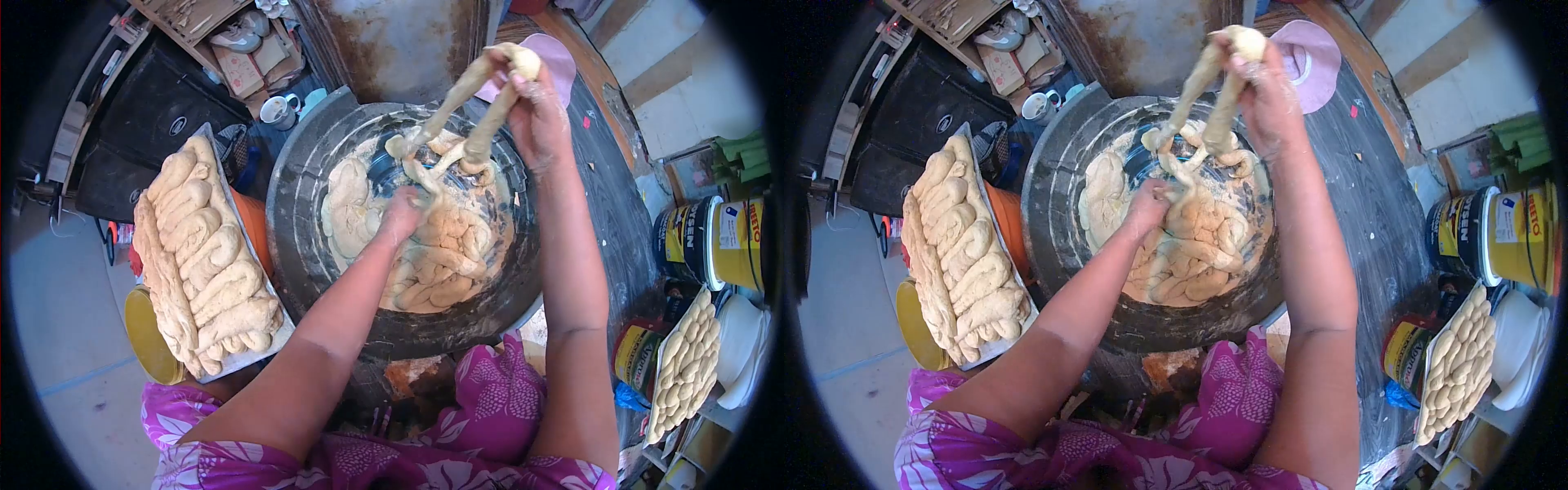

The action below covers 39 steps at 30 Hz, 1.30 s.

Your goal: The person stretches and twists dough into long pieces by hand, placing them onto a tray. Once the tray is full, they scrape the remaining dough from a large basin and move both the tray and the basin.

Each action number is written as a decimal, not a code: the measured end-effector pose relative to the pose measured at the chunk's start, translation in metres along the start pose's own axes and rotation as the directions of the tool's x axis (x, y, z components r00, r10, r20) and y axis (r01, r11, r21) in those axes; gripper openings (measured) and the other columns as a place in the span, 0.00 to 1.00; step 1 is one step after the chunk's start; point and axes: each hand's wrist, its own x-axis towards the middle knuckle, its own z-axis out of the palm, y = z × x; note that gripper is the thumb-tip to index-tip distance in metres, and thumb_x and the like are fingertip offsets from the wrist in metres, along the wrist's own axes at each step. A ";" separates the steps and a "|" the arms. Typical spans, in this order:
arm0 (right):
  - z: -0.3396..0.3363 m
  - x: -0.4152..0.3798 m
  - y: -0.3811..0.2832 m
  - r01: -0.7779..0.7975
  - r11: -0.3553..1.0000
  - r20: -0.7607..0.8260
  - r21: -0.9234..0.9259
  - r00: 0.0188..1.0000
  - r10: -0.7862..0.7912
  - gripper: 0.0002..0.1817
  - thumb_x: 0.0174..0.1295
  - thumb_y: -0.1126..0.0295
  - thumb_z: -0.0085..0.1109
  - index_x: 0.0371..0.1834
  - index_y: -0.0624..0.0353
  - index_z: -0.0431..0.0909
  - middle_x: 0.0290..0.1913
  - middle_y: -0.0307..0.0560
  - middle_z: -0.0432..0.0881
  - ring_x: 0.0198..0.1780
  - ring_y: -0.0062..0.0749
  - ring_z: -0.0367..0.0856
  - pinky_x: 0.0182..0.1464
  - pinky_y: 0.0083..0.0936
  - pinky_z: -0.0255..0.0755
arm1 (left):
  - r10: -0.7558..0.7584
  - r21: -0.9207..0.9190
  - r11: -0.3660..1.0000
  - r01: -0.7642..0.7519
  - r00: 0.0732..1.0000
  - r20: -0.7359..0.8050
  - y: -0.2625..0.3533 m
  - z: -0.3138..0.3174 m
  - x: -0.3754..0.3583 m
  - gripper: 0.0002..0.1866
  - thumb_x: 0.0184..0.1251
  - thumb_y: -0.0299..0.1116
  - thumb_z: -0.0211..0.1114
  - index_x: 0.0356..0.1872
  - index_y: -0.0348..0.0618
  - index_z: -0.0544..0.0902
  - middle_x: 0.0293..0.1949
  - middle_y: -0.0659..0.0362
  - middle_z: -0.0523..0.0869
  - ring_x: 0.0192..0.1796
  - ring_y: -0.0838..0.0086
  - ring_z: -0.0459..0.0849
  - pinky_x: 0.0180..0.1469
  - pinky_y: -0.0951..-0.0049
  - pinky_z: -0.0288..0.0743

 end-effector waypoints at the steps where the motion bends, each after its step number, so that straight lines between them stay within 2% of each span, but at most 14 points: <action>1: -0.012 0.001 0.002 0.013 1.000 -0.104 -0.028 0.994 -0.016 0.17 0.56 0.67 0.53 0.50 0.57 0.70 0.47 0.40 0.74 0.50 0.26 0.69 0.55 0.25 0.61 | -0.015 -0.005 1.000 0.014 1.000 -0.027 -0.013 0.000 0.008 0.19 0.50 0.26 0.60 0.46 0.38 0.74 0.48 0.43 0.77 0.51 0.59 0.76 0.51 0.67 0.70; 6: -0.088 -0.016 0.044 -0.080 0.926 -0.345 -0.368 0.937 -0.056 0.18 0.55 0.69 0.50 0.51 0.57 0.70 0.42 0.39 0.74 0.43 0.29 0.71 0.49 0.26 0.66 | 0.119 0.235 0.965 -0.117 0.993 0.007 -0.049 0.035 0.004 0.26 0.51 0.32 0.66 0.52 0.34 0.71 0.55 0.41 0.72 0.57 0.55 0.71 0.57 0.63 0.65; 8: -0.122 -0.033 0.073 -0.370 0.771 -0.481 -0.519 0.872 0.094 0.19 0.54 0.67 0.51 0.49 0.60 0.72 0.41 0.48 0.78 0.41 0.36 0.77 0.46 0.30 0.69 | 0.147 0.183 0.973 -0.142 0.989 -0.015 -0.060 0.050 0.004 0.27 0.52 0.33 0.65 0.53 0.33 0.70 0.57 0.40 0.70 0.60 0.58 0.68 0.60 0.62 0.62; 10: -0.149 -0.056 0.095 -0.400 0.171 -0.345 -0.900 0.896 0.280 0.20 0.52 0.62 0.54 0.46 0.63 0.75 0.42 0.58 0.81 0.44 0.45 0.80 0.46 0.33 0.71 | 0.013 0.085 0.996 -0.017 0.999 0.048 -0.074 0.061 0.010 0.34 0.52 0.34 0.66 0.59 0.31 0.64 0.59 0.41 0.68 0.60 0.62 0.68 0.59 0.62 0.64; 12: -0.150 -0.074 0.109 -0.390 -0.186 -0.415 -0.902 0.664 0.622 0.25 0.45 0.60 0.61 0.45 0.64 0.76 0.44 0.60 0.80 0.46 0.45 0.80 0.48 0.34 0.70 | -0.093 -0.072 0.991 0.109 0.977 0.190 -0.107 0.067 0.043 0.37 0.52 0.36 0.65 0.61 0.30 0.60 0.54 0.41 0.71 0.56 0.59 0.72 0.57 0.63 0.66; 16: -0.133 -0.100 0.132 -0.287 -0.124 -0.288 -0.950 0.647 0.706 0.24 0.42 0.60 0.62 0.43 0.63 0.78 0.42 0.59 0.81 0.44 0.46 0.80 0.47 0.35 0.72 | -0.139 -0.623 0.714 0.318 0.937 0.319 -0.038 0.038 0.033 0.40 0.54 0.38 0.62 0.64 0.29 0.52 0.48 0.44 0.74 0.46 0.59 0.77 0.50 0.61 0.70; 18: -0.117 -0.099 0.140 -0.165 -0.295 -0.337 -0.941 0.543 0.769 0.23 0.42 0.61 0.62 0.43 0.60 0.78 0.41 0.59 0.81 0.44 0.45 0.80 0.47 0.34 0.72 | -0.246 -0.612 0.715 0.339 0.940 0.235 -0.001 0.031 0.038 0.34 0.58 0.36 0.59 0.62 0.30 0.56 0.46 0.47 0.73 0.42 0.61 0.76 0.45 0.61 0.74; 20: -0.111 -0.102 0.154 -0.160 -0.196 -0.252 -0.968 0.543 0.801 0.21 0.42 0.63 0.62 0.41 0.60 0.79 0.41 0.59 0.80 0.45 0.45 0.80 0.47 0.33 0.72 | -0.132 -0.754 0.620 0.217 0.976 0.172 0.039 0.014 0.039 0.17 0.66 0.32 0.50 0.51 0.30 0.66 0.47 0.46 0.74 0.47 0.60 0.77 0.47 0.63 0.79; 22: -0.107 -0.115 0.179 -0.159 0.131 -0.013 -0.978 0.684 0.729 0.24 0.42 0.61 0.64 0.44 0.61 0.76 0.39 0.56 0.81 0.43 0.47 0.80 0.45 0.31 0.73 | -0.049 -0.811 0.557 0.177 0.982 0.181 0.067 -0.003 0.046 0.18 0.65 0.30 0.51 0.52 0.31 0.64 0.46 0.46 0.73 0.45 0.60 0.77 0.46 0.62 0.80; 26: -0.093 -0.158 0.203 -0.194 0.085 -0.067 -0.977 0.664 0.745 0.31 0.43 0.58 0.66 0.51 0.59 0.71 0.48 0.54 0.78 0.51 0.46 0.76 0.52 0.39 0.68 | 0.151 -0.922 0.384 0.049 0.982 0.115 0.103 -0.032 0.050 0.15 0.66 0.28 0.50 0.51 0.33 0.64 0.45 0.46 0.73 0.44 0.58 0.78 0.46 0.59 0.80; 29: -0.082 -0.172 0.189 -0.101 -0.107 -0.146 -0.989 0.570 0.809 0.37 0.44 0.49 0.67 0.59 0.48 0.67 0.65 0.44 0.62 0.65 0.41 0.60 0.59 0.61 0.51 | 0.198 -0.953 0.300 -0.050 0.980 0.011 0.115 -0.051 0.046 0.13 0.66 0.28 0.50 0.49 0.35 0.65 0.45 0.46 0.74 0.44 0.58 0.79 0.46 0.58 0.80; 32: -0.080 -0.175 0.184 0.061 -0.166 -0.098 -0.984 0.592 0.800 0.34 0.45 0.49 0.65 0.56 0.48 0.70 0.64 0.45 0.63 0.64 0.40 0.62 0.58 0.58 0.53 | 0.292 -0.954 0.268 -0.132 0.955 -0.050 0.117 -0.061 0.043 0.12 0.66 0.28 0.50 0.48 0.37 0.65 0.45 0.47 0.74 0.44 0.59 0.79 0.46 0.57 0.80; 36: -0.075 -0.174 0.179 0.097 -0.043 0.028 -0.994 0.628 0.777 0.29 0.47 0.52 0.64 0.53 0.49 0.73 0.58 0.49 0.69 0.61 0.41 0.65 0.60 0.52 0.54 | 0.238 -0.904 0.385 -0.189 0.966 -0.101 0.089 -0.045 0.069 0.16 0.64 0.28 0.53 0.51 0.38 0.62 0.46 0.49 0.74 0.45 0.61 0.77 0.47 0.64 0.77; 39: -0.090 -0.173 0.192 0.078 0.211 0.210 -0.974 0.647 0.733 0.22 0.50 0.59 0.61 0.49 0.55 0.75 0.44 0.49 0.77 0.46 0.37 0.76 0.52 0.39 0.66 | -0.014 -0.685 0.723 0.088 0.993 0.114 0.041 -0.016 0.074 0.20 0.64 0.31 0.54 0.55 0.34 0.66 0.47 0.49 0.76 0.48 0.66 0.76 0.52 0.70 0.72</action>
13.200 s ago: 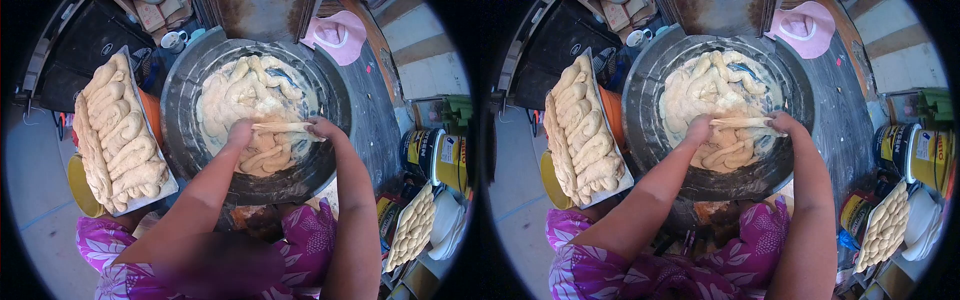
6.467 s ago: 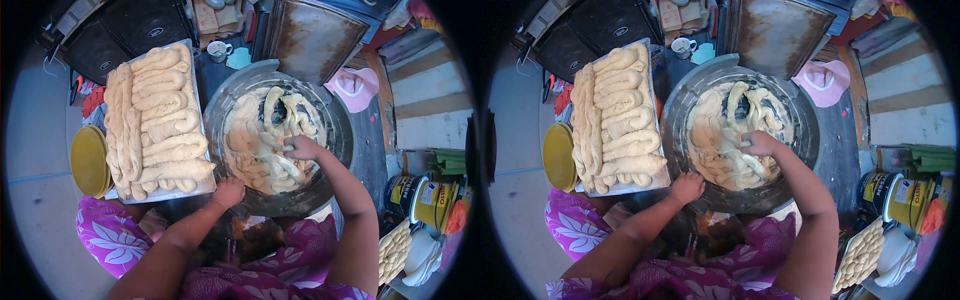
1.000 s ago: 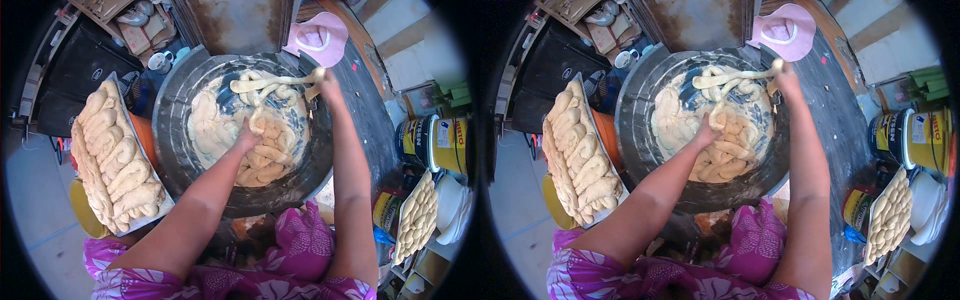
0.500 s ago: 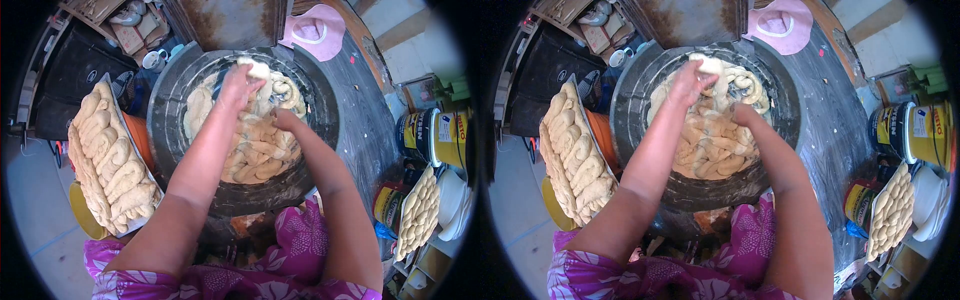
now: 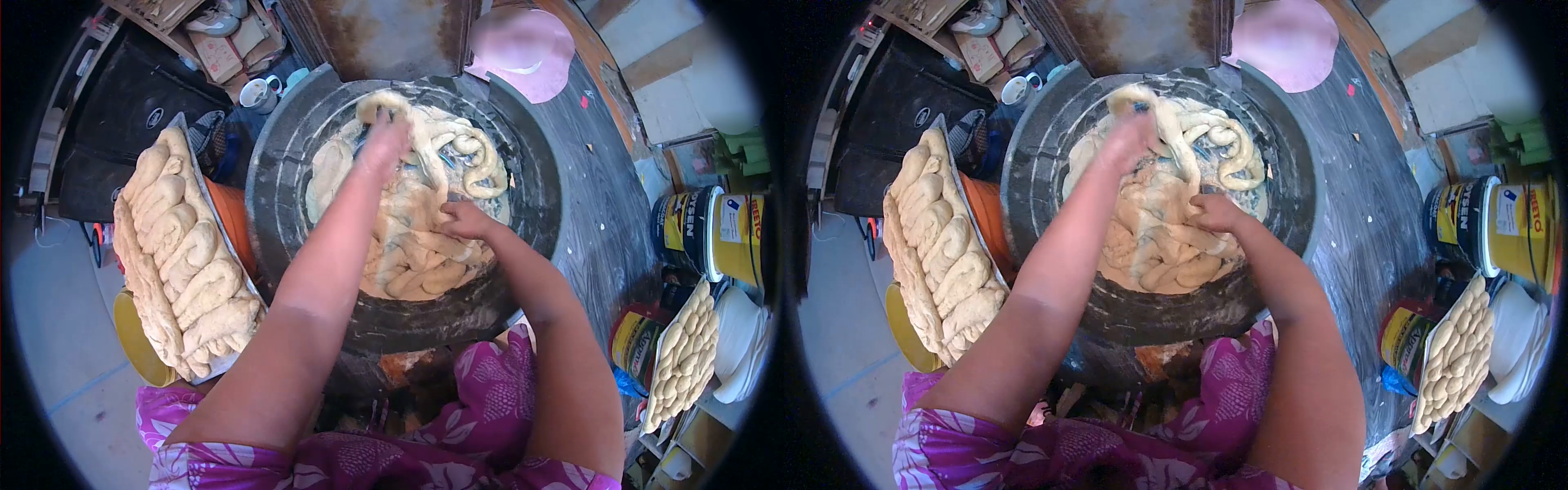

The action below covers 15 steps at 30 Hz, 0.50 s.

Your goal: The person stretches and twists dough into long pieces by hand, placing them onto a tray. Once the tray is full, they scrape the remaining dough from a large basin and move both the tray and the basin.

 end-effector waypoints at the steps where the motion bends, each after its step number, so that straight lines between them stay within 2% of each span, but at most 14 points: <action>1: -0.001 0.000 0.002 -0.071 0.925 0.092 0.373 0.995 0.040 0.20 0.51 0.63 0.59 0.47 0.57 0.74 0.37 0.46 0.78 0.38 0.32 0.77 0.44 0.32 0.70 | -0.182 0.142 0.972 0.185 0.983 -0.034 -0.022 -0.007 0.003 0.24 0.62 0.31 0.55 0.59 0.34 0.65 0.48 0.49 0.76 0.49 0.65 0.76 0.53 0.70 0.70; 2: -0.002 0.001 0.002 -0.165 0.712 0.194 0.683 0.980 0.041 0.18 0.52 0.66 0.57 0.46 0.60 0.74 0.30 0.44 0.78 0.29 0.28 0.78 0.35 0.26 0.73 | -0.277 0.348 0.909 0.228 0.956 0.098 -0.038 -0.013 0.000 0.28 0.60 0.31 0.57 0.61 0.35 0.63 0.49 0.49 0.77 0.50 0.64 0.76 0.54 0.68 0.69; 3: -0.008 -0.001 -0.002 -0.166 0.711 0.196 0.683 0.980 0.041 0.18 0.52 0.66 0.57 0.46 0.60 0.74 0.30 0.44 0.78 0.29 0.28 0.78 0.35 0.26 0.73 | -0.391 0.542 0.809 0.229 0.897 0.205 -0.055 -0.018 -0.004 0.31 0.57 0.31 0.59 0.63 0.36 0.62 0.50 0.48 0.77 0.52 0.63 0.75 0.56 0.67 0.68; 5: -0.030 -0.012 -0.016 -0.314 0.579 0.368 0.752 0.929 0.025 0.11 0.54 0.71 0.52 0.40 0.62 0.74 0.29 0.39 0.77 0.28 0.19 0.74 0.29 0.20 0.70 | -0.261 0.711 0.682 -0.173 0.850 0.457 -0.102 -0.027 -0.018 0.36 0.51 0.33 0.63 0.64 0.37 0.61 0.56 0.47 0.73 0.58 0.61 0.72 0.60 0.65 0.64; 6: -0.039 -0.017 -0.020 -0.322 0.577 0.375 0.750 0.927 0.030 0.11 0.54 0.71 0.52 0.40 0.62 0.74 0.29 0.39 0.77 0.28 0.19 0.74 0.29 0.20 0.70 | -0.265 0.708 0.686 -0.169 0.848 0.459 -0.121 -0.031 -0.024 0.36 0.51 0.33 0.63 0.64 0.37 0.61 0.56 0.47 0.73 0.58 0.61 0.72 0.60 0.65 0.64; 8: -0.057 -0.028 -0.026 -0.259 0.469 0.313 0.844 0.949 -0.039 0.14 0.54 0.71 0.52 0.43 0.64 0.73 0.28 0.40 0.77 0.22 0.21 0.74 0.25 0.18 0.70 | 0.025 0.706 0.553 -0.442 0.856 0.517 -0.148 -0.033 -0.038 0.39 0.46 0.36 0.67 0.63 0.38 0.62 0.61 0.47 0.68 0.62 0.58 0.68 0.63 0.65 0.61; 9: -0.065 -0.033 -0.028 -0.261 0.468 0.315 0.844 0.948 -0.038 0.14 0.54 0.71 0.52 0.43 0.64 0.73 0.28 0.40 0.77 0.22 0.21 0.74 0.25 0.18 0.70 | 0.023 0.705 0.555 -0.441 0.856 0.517 -0.148 -0.031 -0.044 0.39 0.46 0.36 0.67 0.63 0.38 0.62 0.61 0.47 0.68 0.62 0.58 0.68 0.63 0.65 0.61; 11: -0.081 -0.042 -0.032 -0.287 0.269 0.291 0.919 0.956 0.026 0.14 0.53 0.72 0.52 0.42 0.65 0.74 0.28 0.39 0.76 0.20 0.20 0.73 0.24 0.16 0.70 | 0.042 0.822 0.404 -0.402 0.906 0.422 -0.136 -0.024 -0.056 0.43 0.43 0.41 0.71 0.62 0.39 0.63 0.63 0.46 0.63 0.64 0.55 0.65 0.64 0.64 0.59; 12: -0.088 -0.045 -0.035 -0.285 0.211 0.278 0.935 0.959 0.062 0.14 0.52 0.72 0.53 0.42 0.65 0.72 0.26 0.39 0.74 0.18 0.21 0.73 0.28 0.19 0.73 | 0.044 0.822 0.404 -0.401 0.906 0.421 -0.132 -0.020 -0.061 0.43 0.43 0.41 0.71 0.62 0.39 0.63 0.63 0.46 0.63 0.64 0.55 0.65 0.64 0.64 0.59; 13: -0.089 -0.047 -0.035 -0.283 0.212 0.277 0.935 0.959 0.061 0.14 0.52 0.72 0.53 0.42 0.65 0.72 0.26 0.39 0.74 0.18 0.21 0.73 0.28 0.19 0.73 | 0.073 0.862 0.317 -0.396 0.916 0.394 -0.127 -0.016 -0.065 0.42 0.42 0.45 0.72 0.61 0.40 0.65 0.61 0.45 0.66 0.62 0.54 0.66 0.63 0.63 0.59; 14: -0.090 -0.049 -0.033 -0.235 0.141 0.226 0.962 0.971 0.076 0.15 0.53 0.71 0.53 0.44 0.65 0.71 0.26 0.39 0.74 0.18 0.21 0.73 0.29 0.20 0.74 | 0.105 0.895 0.228 -0.384 0.923 0.370 -0.120 -0.012 -0.068 0.42 0.41 0.49 0.73 0.59 0.40 0.67 0.59 0.44 0.69 0.61 0.54 0.67 0.62 0.61 0.60; 15: -0.091 -0.051 -0.031 -0.184 0.070 0.177 0.980 0.980 0.093 0.16 0.53 0.70 0.54 0.45 0.65 0.71 0.27 0.39 0.75 0.18 0.20 0.72 0.30 0.22 0.75 | 0.107 0.895 0.226 -0.385 0.923 0.370 -0.109 -0.010 -0.068 0.42 0.41 0.49 0.73 0.59 0.40 0.67 0.59 0.44 0.69 0.61 0.54 0.67 0.62 0.61 0.60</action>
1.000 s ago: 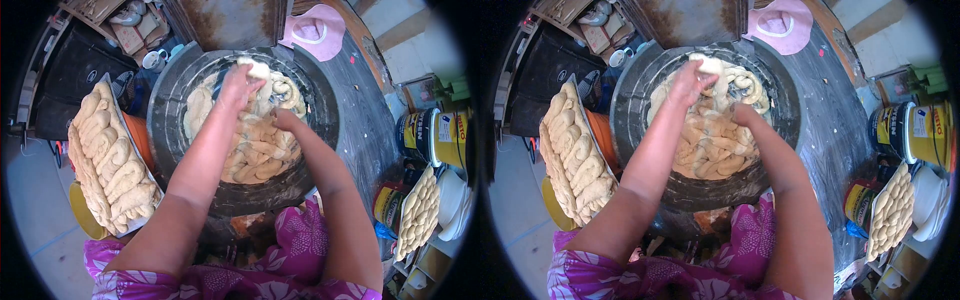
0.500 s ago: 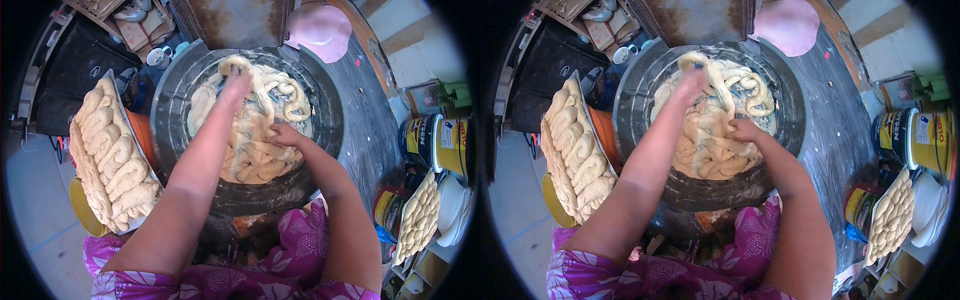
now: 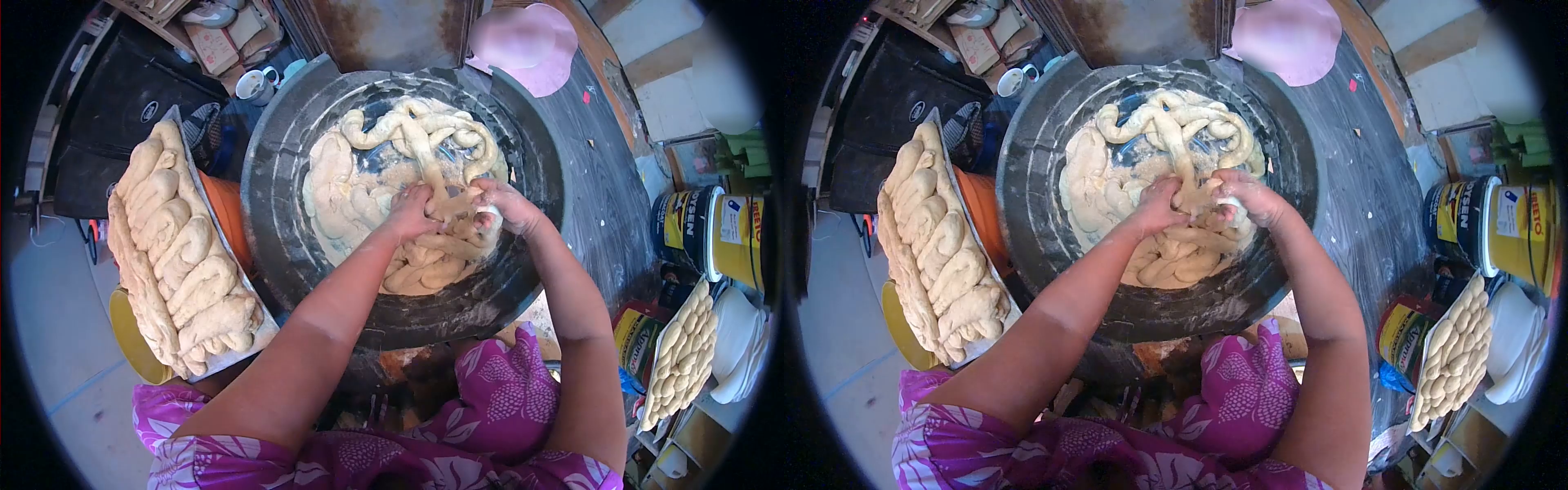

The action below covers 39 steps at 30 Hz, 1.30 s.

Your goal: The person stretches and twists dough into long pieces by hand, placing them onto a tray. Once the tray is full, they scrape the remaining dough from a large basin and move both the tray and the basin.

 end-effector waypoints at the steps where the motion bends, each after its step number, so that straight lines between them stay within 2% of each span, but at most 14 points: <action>1: -0.002 -0.001 -0.002 0.006 1.000 -0.010 -0.023 1.000 -0.006 0.17 0.54 0.68 0.54 0.46 0.65 0.70 0.27 0.39 0.74 0.18 0.20 0.72 0.33 0.25 0.76 | -0.024 0.009 1.000 0.023 0.990 0.136 0.004 -0.012 0.004 0.41 0.41 0.52 0.73 0.56 0.41 0.70 0.55 0.46 0.71 0.60 0.54 0.68 0.60 0.61 0.60; 5: -0.032 -0.001 0.011 0.028 0.998 -0.073 -0.050 0.997 -0.031 0.17 0.54 0.67 0.54 0.45 0.64 0.71 0.27 0.39 0.75 0.18 0.19 0.72 0.30 0.21 0.75 | -0.089 -0.027 0.993 0.112 0.889 0.450 0.009 -0.050 0.017 0.35 0.42 0.58 0.70 0.47 0.42 0.77 0.47 0.50 0.76 0.57 0.54 0.69 0.59 0.59 0.59; 11: -0.039 0.003 0.031 -0.092 0.967 -0.042 -0.237 0.996 0.084 0.14 0.55 0.68 0.52 0.43 0.64 0.74 0.32 0.41 0.78 0.24 0.22 0.76 0.31 0.18 0.71 | -0.008 0.152 0.987 -0.052 0.929 0.371 -0.003 -0.035 0.012 0.31 0.46 0.60 0.66 0.45 0.45 0.80 0.54 0.54 0.73 0.63 0.61 0.63 0.63 0.55 0.51; 15: -0.017 -0.001 0.026 0.022 0.966 -0.028 -0.258 0.999 -0.031 0.15 0.55 0.64 0.57 0.40 0.64 0.75 0.30 0.40 0.77 0.26 0.22 0.76 0.28 0.19 0.72 | 0.186 0.272 0.926 -0.263 0.943 0.277 -0.008 -0.012 0.014 0.28 0.48 0.55 0.66 0.45 0.44 0.80 0.48 0.54 0.77 0.57 0.60 0.70 0.60 0.59 0.59; 19: -0.004 0.014 0.021 -0.267 0.839 -0.211 -0.473 0.960 0.187 0.22 0.54 0.56 0.59 0.43 0.64 0.75 0.32 0.44 0.78 0.32 0.24 0.77 0.34 0.22 0.73 | 0.022 -0.226 0.972 0.065 0.932 0.362 -0.009 -0.030 0.015 0.19 0.52 0.42 0.63 0.41 0.40 0.79 0.32 0.55 0.81 0.41 0.65 0.80 0.47 0.69 0.70; 21: -0.001 0.025 0.032 -0.249 0.542 -0.246 -0.803 0.966 0.079 0.39 0.46 0.38 0.60 0.49 0.65 0.74 0.39 0.56 0.81 0.42 0.40 0.81 0.44 0.31 0.73 | -0.017 -0.440 0.879 0.182 0.936 0.353 -0.008 -0.045 0.010 0.15 0.52 0.37 0.61 0.38 0.38 0.79 0.28 0.56 0.80 0.35 0.68 0.81 0.43 0.72 0.72; 22: 0.000 0.031 0.046 -0.243 0.550 -0.244 -0.799 0.967 0.073 0.39 0.46 0.38 0.60 0.49 0.65 0.74 0.39 0.56 0.81 0.42 0.40 0.81 0.44 0.31 0.73 | -0.033 -0.660 0.704 0.261 0.941 0.337 -0.006 -0.052 0.003 0.12 0.53 0.34 0.60 0.35 0.38 0.77 0.28 0.56 0.80 0.35 0.71 0.80 0.41 0.71 0.74; 23: 0.001 0.037 0.064 -0.104 0.493 -0.202 -0.864 0.968 -0.150 0.40 0.44 0.37 0.61 0.47 0.65 0.75 0.39 0.59 0.81 0.42 0.44 0.80 0.45 0.34 0.72 | -0.054 -0.826 0.469 0.312 0.944 0.326 -0.003 -0.059 -0.004 0.08 0.53 0.31 0.59 0.33 0.38 0.76 0.28 0.57 0.79 0.34 0.73 0.80 0.38 0.71 0.75; 24: 0.005 0.042 0.073 0.019 0.402 -0.139 -0.916 0.922 -0.362 0.41 0.42 0.36 0.61 0.46 0.65 0.76 0.39 0.61 0.80 0.43 0.49 0.80 0.46 0.37 0.71 | -0.054 -0.822 0.476 0.312 0.943 0.327 0.004 -0.069 -0.011 0.08 0.53 0.31 0.59 0.33 0.38 0.76 0.28 0.57 0.79 0.34 0.73 0.80 0.38 0.71 0.75; 26: 0.033 0.049 0.061 0.026 0.383 -0.116 -0.923 0.933 -0.342 0.38 0.44 0.39 0.61 0.46 0.63 0.76 0.39 0.61 0.80 0.43 0.51 0.80 0.46 0.37 0.71 | -0.028 -0.944 0.144 0.297 0.955 0.296 0.026 -0.096 -0.024 0.05 0.54 0.27 0.57 0.31 0.39 0.73 0.27 0.56 0.78 0.30 0.73 0.79 0.32 0.71 0.78; 30: 0.048 0.065 0.060 0.089 0.407 0.029 -0.909 0.988 -0.152 0.29 0.48 0.47 0.60 0.49 0.55 0.73 0.35 0.58 0.81 0.40 0.55 0.79 0.44 0.39 0.72 | -0.148 -0.996 -0.057 -0.064 0.987 -0.055 0.057 -0.139 -0.025 0.06 0.57 0.25 0.53 0.35 0.38 0.69 0.31 0.52 0.77 0.26 0.71 0.78 0.30 0.70 0.79; 34: 0.049 0.049 0.068 0.057 0.120 0.044 -0.991 0.993 -0.107 0.29 0.48 0.55 0.64 0.54 0.51 0.69 0.49 0.50 0.76 0.48 0.49 0.76 0.51 0.38 0.69 | -0.186 -0.961 0.071 -0.268 0.943 -0.277 0.047 -0.174 -0.002 0.11 0.59 0.29 0.55 0.41 0.38 0.68 0.39 0.50 0.76 0.36 0.70 0.79 0.43 0.68 0.76; 36: 0.031 0.041 0.080 0.083 0.018 0.080 -0.996 0.988 -0.132 0.32 0.48 0.56 0.64 0.57 0.51 0.66 0.53 0.51 0.73 0.50 0.47 0.75 0.53 0.38 0.68 | -0.225 -0.838 0.460 -0.294 0.874 -0.431 0.032 -0.173 0.019 0.23 0.58 0.31 0.58 0.55 0.34 0.66 0.47 0.47 0.77 0.48 0.67 0.78 0.53 0.68 0.71; 39: 0.019 0.034 0.097 0.079 -0.154 0.107 -0.985 0.976 -0.188 0.35 0.49 0.56 0.63 0.61 0.50 0.62 0.54 0.51 0.72 0.52 0.45 0.75 0.54 0.37 0.67 | -0.253 -0.675 0.732 -0.087 0.886 -0.389 0.013 -0.147 0.025 0.34 0.55 0.31 0.64 0.62 0.31 0.61 0.54 0.46 0.75 0.53 0.63 0.76 0.59 0.71 0.65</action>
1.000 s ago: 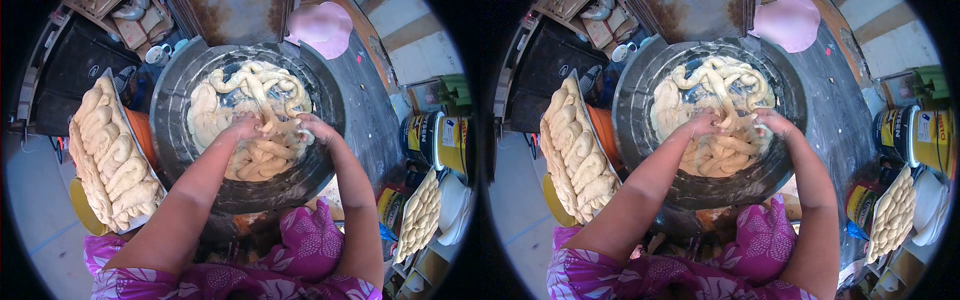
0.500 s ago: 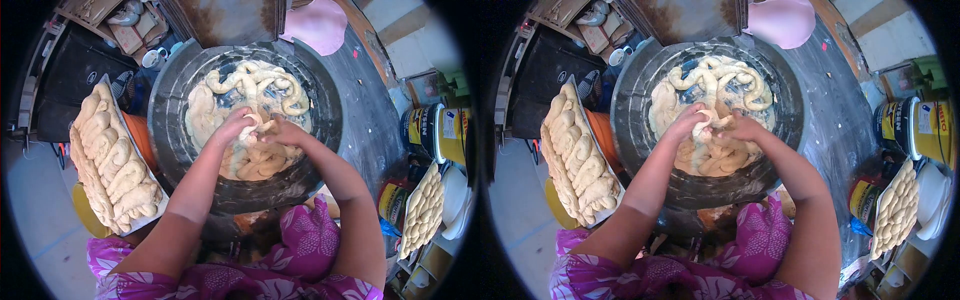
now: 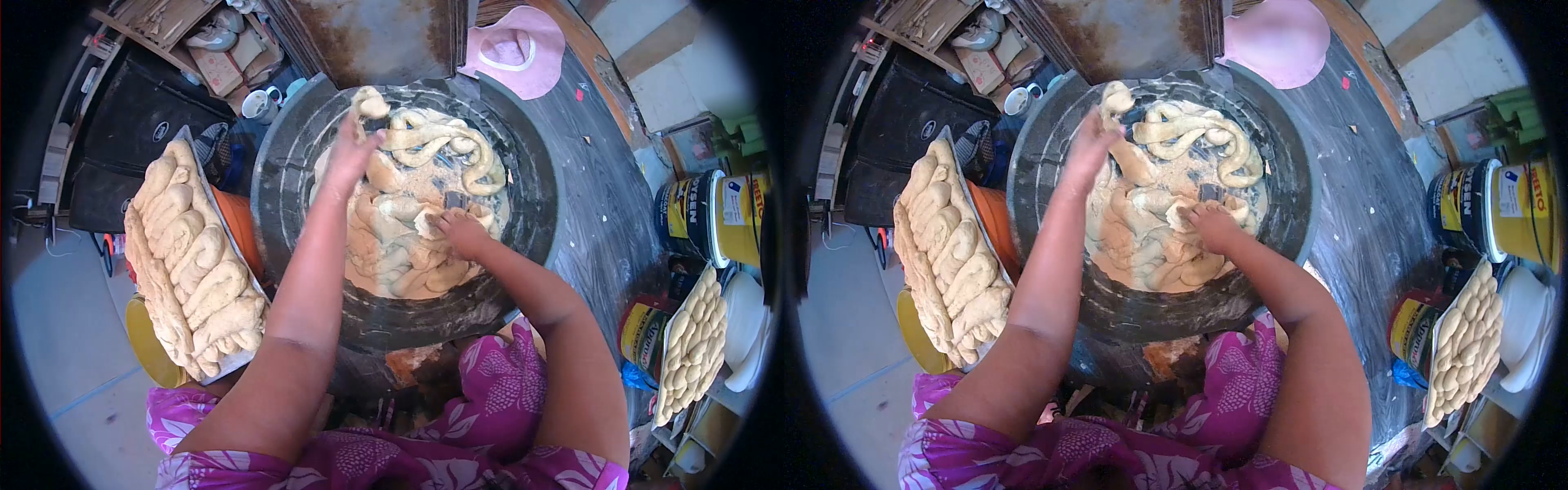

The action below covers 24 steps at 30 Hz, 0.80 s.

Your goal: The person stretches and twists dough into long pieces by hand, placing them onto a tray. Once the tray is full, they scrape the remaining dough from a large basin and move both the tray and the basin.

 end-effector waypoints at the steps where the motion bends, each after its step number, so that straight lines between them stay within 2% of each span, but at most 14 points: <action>1: 0.001 -0.002 0.000 -0.015 0.997 -0.037 -0.072 0.999 0.012 0.36 0.50 0.57 0.63 0.63 0.49 0.60 0.51 0.51 0.74 0.51 0.45 0.76 0.54 0.37 0.67 | -0.127 0.083 0.989 0.120 0.988 0.090 -0.005 0.005 -0.009 0.34 0.55 0.31 0.64 0.62 0.31 0.62 0.54 0.45 0.75 0.54 0.62 0.76 0.59 0.70 0.65; 2: 0.000 -0.003 0.001 -0.015 0.997 -0.033 -0.071 0.999 0.012 0.36 0.50 0.57 0.63 0.63 0.49 0.60 0.51 0.51 0.74 0.51 0.45 0.76 0.54 0.37 0.67 | -0.258 0.176 0.958 0.229 0.951 0.169 -0.011 0.010 -0.022 0.34 0.54 0.32 0.65 0.61 0.31 0.63 0.54 0.44 0.75 0.55 0.61 0.75 0.59 0.70 0.65; 4: -0.010 -0.001 0.005 -0.235 0.970 0.256 -0.067 0.935 0.244 0.29 0.53 0.60 0.58 0.61 0.50 0.65 0.44 0.50 0.78 0.50 0.46 0.76 0.54 0.37 0.67 | -0.282 0.394 0.910 0.125 0.885 0.370 -0.075 0.023 -0.039 0.32 0.53 0.32 0.65 0.59 0.31 0.66 0.52 0.43 0.77 0.55 0.58 0.76 0.59 0.68 0.65; 6: -0.005 0.001 0.026 -0.255 0.967 0.283 -0.006 0.927 0.246 0.24 0.54 0.62 0.55 0.56 0.52 0.70 0.41 0.48 0.79 0.48 0.42 0.77 0.53 0.35 0.68 | -0.339 0.619 0.785 0.009 0.843 0.418 -0.090 0.040 -0.069 0.32 0.51 0.32 0.65 0.59 0.33 0.67 0.51 0.42 0.77 0.54 0.52 0.75 0.60 0.65 0.65; 8: -0.007 0.002 0.049 -0.272 0.961 0.316 0.052 0.917 0.243 0.20 0.54 0.63 0.53 0.50 0.54 0.74 0.38 0.46 0.81 0.46 0.39 0.78 0.52 0.32 0.68 | -0.324 0.573 0.820 0.020 0.841 0.434 -0.130 0.049 -0.100 0.33 0.50 0.32 0.66 0.59 0.32 0.66 0.51 0.41 0.75 0.55 0.51 0.74 0.60 0.64 0.65; 9: -0.013 0.003 0.060 -0.318 0.732 0.266 0.603 0.945 0.192 0.18 0.53 0.62 0.52 0.46 0.56 0.76 0.38 0.45 0.81 0.45 0.35 0.77 0.50 0.29 0.68 | -0.305 0.524 0.851 0.030 0.841 0.447 -0.142 0.055 -0.111 0.34 0.50 0.33 0.67 0.59 0.31 0.65 0.52 0.41 0.74 0.57 0.50 0.72 0.59 0.63 0.65; 10: -0.025 0.000 0.061 -0.236 0.245 0.193 0.940 0.963 0.186 0.17 0.52 0.61 0.51 0.41 0.59 0.79 0.38 0.44 0.80 0.43 0.31 0.77 0.49 0.25 0.67 | -0.308 0.519 0.854 0.036 0.839 0.449 -0.144 0.060 -0.117 0.34 0.50 0.33 0.67 0.59 0.31 0.65 0.52 0.41 0.74 0.57 0.50 0.72 0.59 0.63 0.65; 12: -0.063 -0.008 0.046 -0.168 0.203 0.138 0.965 0.979 0.153 0.18 0.50 0.61 0.52 0.41 0.60 0.78 0.38 0.42 0.80 0.42 0.29 0.76 0.49 0.23 0.66 | -0.281 0.540 0.837 0.087 0.915 0.288 -0.145 0.069 -0.124 0.38 0.49 0.33 0.68 0.63 0.37 0.61 0.58 0.44 0.67 0.61 0.53 0.67 0.62 0.64 0.63; 14: -0.089 -0.009 0.025 -0.092 0.156 0.073 0.984 0.990 0.119 0.19 0.49 0.61 0.53 0.40 0.62 0.78 0.38 0.41 0.79 0.41 0.27 0.75 0.48 0.21 0.65 | -0.217 0.513 0.858 0.029 0.925 0.312 -0.141 0.072 -0.122 0.41 0.48 0.35 0.69 0.64 0.38 0.59 0.59 0.44 0.65 0.62 0.53 0.65 0.62 0.64 0.63; 15: -0.093 -0.010 0.017 -0.050 0.084 0.049 0.995 0.999 0.023 0.24 0.48 0.59 0.54 0.45 0.65 0.75 0.38 0.44 0.79 0.42 0.29 0.76 0.49 0.22 0.66 | -0.150 0.486 0.873 -0.031 0.933 0.328 -0.138 0.072 -0.120 0.44 0.47 0.37 0.70 0.65 0.39 0.56 0.61 0.45 0.62 0.62 0.53 0.64 0.62 0.64 0.63; 16: -0.097 -0.011 0.009 -0.016 0.008 0.017 1.000 0.997 -0.073 0.30 0.48 0.57 0.56 0.50 0.69 0.72 0.37 0.47 0.79 0.44 0.30 0.77 0.50 0.23 0.66 | -0.151 0.487 0.873 -0.029 0.933 0.327 -0.135 0.070 -0.118 0.44 0.47 0.37 0.70 0.65 0.39 0.56 0.61 0.45 0.62 0.62 0.53 0.64 0.62 0.64 0.63; 18: -0.112 -0.013 -0.002 0.008 -0.042 -0.012 0.999 0.995 -0.099 0.31 0.47 0.56 0.57 0.50 0.70 0.72 0.37 0.47 0.79 0.44 0.31 0.77 0.50 0.23 0.66 | -0.282 0.530 0.848 0.021 0.864 0.416 -0.129 0.064 -0.113 0.46 0.46 0.38 0.71 0.66 0.40 0.56 0.60 0.46 0.62 0.62 0.54 0.65 0.62 0.63 0.63; 22: -0.146 -0.020 -0.016 0.071 -0.098 -0.087 0.993 0.981 -0.172 0.35 0.43 0.54 0.62 0.49 0.72 0.71 0.37 0.49 0.79 0.45 0.35 0.79 0.51 0.24 0.66 | -0.350 0.518 0.847 0.118 0.857 0.378 -0.103 0.058 -0.116 0.43 0.46 0.40 0.72 0.64 0.40 0.60 0.60 0.46 0.62 0.62 0.54 0.65 0.61 0.64 0.64; 24: -0.158 -0.024 -0.021 0.077 -0.098 -0.095 0.992 0.975 -0.201 0.36 0.42 0.53 0.62 0.49 0.73 0.71 0.37 0.49 0.79 0.45 0.36 0.80 0.51 0.25 0.66 | -0.245 0.418 0.905 0.082 0.904 0.351 -0.089 0.061 -0.117 0.37 0.49 0.39 0.69 0.62 0.39 0.65 0.57 0.47 0.66 0.61 0.55 0.67 0.60 0.65 0.65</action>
